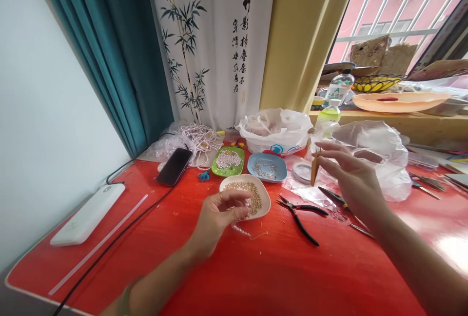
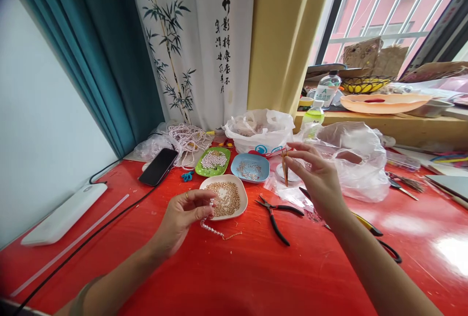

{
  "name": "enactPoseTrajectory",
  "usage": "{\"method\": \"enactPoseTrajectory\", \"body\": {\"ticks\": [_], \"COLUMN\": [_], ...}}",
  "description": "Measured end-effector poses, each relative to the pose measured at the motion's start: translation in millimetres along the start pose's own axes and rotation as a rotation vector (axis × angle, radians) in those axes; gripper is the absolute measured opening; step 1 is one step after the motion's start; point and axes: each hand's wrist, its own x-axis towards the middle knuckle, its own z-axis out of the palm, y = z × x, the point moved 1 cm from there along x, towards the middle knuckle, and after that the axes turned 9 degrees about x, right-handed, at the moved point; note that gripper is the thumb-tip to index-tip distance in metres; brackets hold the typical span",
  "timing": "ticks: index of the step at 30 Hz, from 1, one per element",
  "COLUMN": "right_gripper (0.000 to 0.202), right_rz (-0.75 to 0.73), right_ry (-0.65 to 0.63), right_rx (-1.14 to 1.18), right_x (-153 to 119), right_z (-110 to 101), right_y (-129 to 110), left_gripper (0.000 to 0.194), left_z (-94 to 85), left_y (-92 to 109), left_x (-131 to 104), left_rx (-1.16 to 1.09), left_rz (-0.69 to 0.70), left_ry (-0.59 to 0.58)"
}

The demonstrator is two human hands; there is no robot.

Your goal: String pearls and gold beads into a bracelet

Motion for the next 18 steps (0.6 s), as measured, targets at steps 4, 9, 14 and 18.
{"method": "enactPoseTrajectory", "body": {"ticks": [4, 9, 14, 18], "right_gripper": [0.013, 0.017, 0.018, 0.018], "right_rz": [0.071, 0.059, 0.164, 0.3], "right_ry": [-0.105, -0.198, -0.295, -0.253], "right_rx": [0.146, 0.075, -0.538, -0.59], "right_x": [19, 58, 73, 67], "right_z": [1, 7, 6, -2], "right_y": [-16, -21, 18, 35], "left_gripper": [0.018, 0.018, 0.017, 0.017], "left_z": [0.9, 0.8, 0.1, 0.8], "left_y": [0, 0, -1, -4], "left_x": [0, 1, 1, 1], "left_rx": [-0.001, -0.004, 0.021, 0.063], "left_rz": [-0.002, -0.037, -0.025, -0.004], "left_ry": [-0.003, 0.001, -0.013, -0.042]}}
